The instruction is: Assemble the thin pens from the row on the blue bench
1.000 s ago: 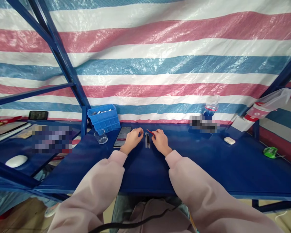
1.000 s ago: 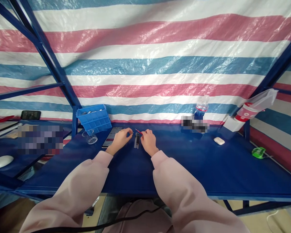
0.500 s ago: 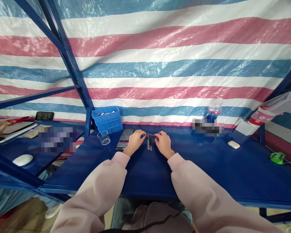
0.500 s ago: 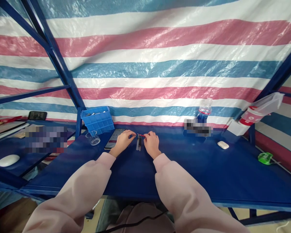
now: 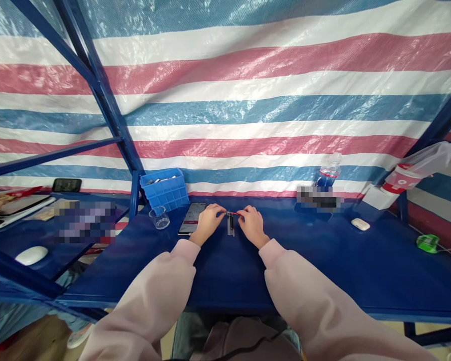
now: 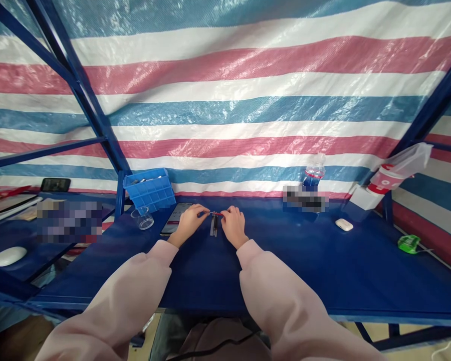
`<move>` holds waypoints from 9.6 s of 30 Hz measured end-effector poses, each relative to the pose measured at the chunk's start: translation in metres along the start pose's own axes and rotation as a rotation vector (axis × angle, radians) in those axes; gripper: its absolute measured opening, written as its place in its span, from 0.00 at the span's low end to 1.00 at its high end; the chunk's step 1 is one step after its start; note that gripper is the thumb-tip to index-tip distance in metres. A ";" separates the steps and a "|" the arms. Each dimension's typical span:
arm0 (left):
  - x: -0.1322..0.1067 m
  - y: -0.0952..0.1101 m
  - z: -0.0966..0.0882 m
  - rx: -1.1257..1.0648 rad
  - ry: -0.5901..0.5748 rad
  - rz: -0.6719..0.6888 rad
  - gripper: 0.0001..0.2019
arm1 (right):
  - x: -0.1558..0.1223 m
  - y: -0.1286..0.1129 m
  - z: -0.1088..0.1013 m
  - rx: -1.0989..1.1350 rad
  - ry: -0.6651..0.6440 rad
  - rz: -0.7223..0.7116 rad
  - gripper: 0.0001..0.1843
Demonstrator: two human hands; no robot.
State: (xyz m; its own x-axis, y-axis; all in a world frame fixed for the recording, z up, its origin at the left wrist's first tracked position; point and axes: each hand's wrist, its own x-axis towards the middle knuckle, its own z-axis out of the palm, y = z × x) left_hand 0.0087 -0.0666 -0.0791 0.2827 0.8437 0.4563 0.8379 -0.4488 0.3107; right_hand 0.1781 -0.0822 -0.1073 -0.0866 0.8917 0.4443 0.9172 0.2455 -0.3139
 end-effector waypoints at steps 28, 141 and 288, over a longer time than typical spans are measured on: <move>0.004 0.006 0.018 -0.632 -0.096 0.036 0.15 | -0.002 -0.003 0.008 0.407 0.087 -0.153 0.14; 0.005 -0.014 -0.010 0.535 -0.273 -0.317 0.17 | -0.001 0.002 0.000 0.140 -0.083 0.154 0.15; 0.003 0.001 0.001 -0.068 -0.040 0.215 0.14 | -0.004 -0.008 -0.005 0.360 0.050 -0.100 0.17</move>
State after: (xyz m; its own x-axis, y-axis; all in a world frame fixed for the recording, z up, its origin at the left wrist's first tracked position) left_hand 0.0111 -0.0638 -0.0785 0.4712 0.7369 0.4848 0.7233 -0.6373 0.2657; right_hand 0.1730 -0.0899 -0.1020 -0.1415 0.8391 0.5252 0.7087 0.4563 -0.5381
